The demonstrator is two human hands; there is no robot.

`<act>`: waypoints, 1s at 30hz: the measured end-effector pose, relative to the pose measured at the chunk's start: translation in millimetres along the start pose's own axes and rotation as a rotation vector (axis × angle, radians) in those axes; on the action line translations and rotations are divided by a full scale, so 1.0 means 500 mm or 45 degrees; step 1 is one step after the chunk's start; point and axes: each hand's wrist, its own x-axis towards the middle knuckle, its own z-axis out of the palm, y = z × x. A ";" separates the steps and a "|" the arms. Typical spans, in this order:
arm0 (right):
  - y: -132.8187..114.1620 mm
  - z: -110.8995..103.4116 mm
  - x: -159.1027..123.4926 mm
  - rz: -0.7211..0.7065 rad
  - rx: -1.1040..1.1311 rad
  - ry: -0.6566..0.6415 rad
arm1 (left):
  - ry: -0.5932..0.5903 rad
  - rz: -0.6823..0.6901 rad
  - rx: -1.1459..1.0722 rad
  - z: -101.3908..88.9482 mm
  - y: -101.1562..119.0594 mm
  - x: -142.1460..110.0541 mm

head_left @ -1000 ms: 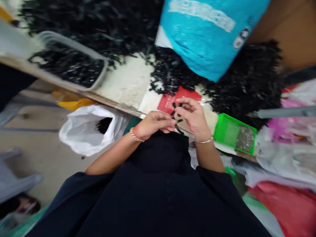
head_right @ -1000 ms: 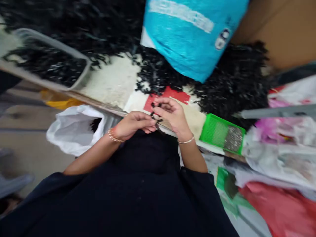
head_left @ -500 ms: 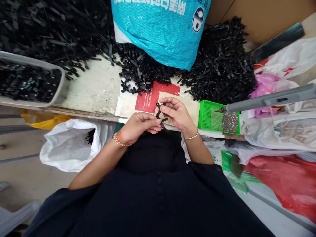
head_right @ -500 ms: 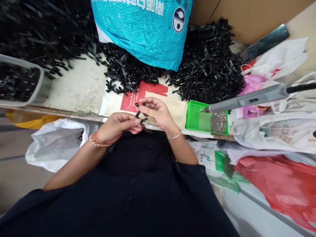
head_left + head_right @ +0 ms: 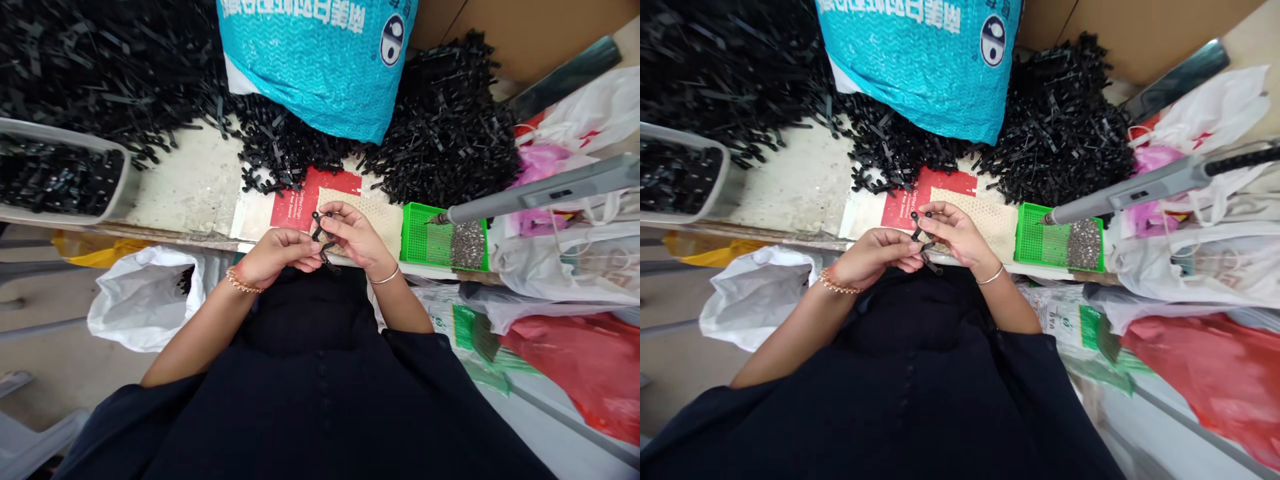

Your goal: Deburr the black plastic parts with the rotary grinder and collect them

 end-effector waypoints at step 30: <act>-0.008 -0.032 -0.002 -0.304 -0.408 -0.023 | 0.269 0.075 -0.130 0.024 -0.006 0.011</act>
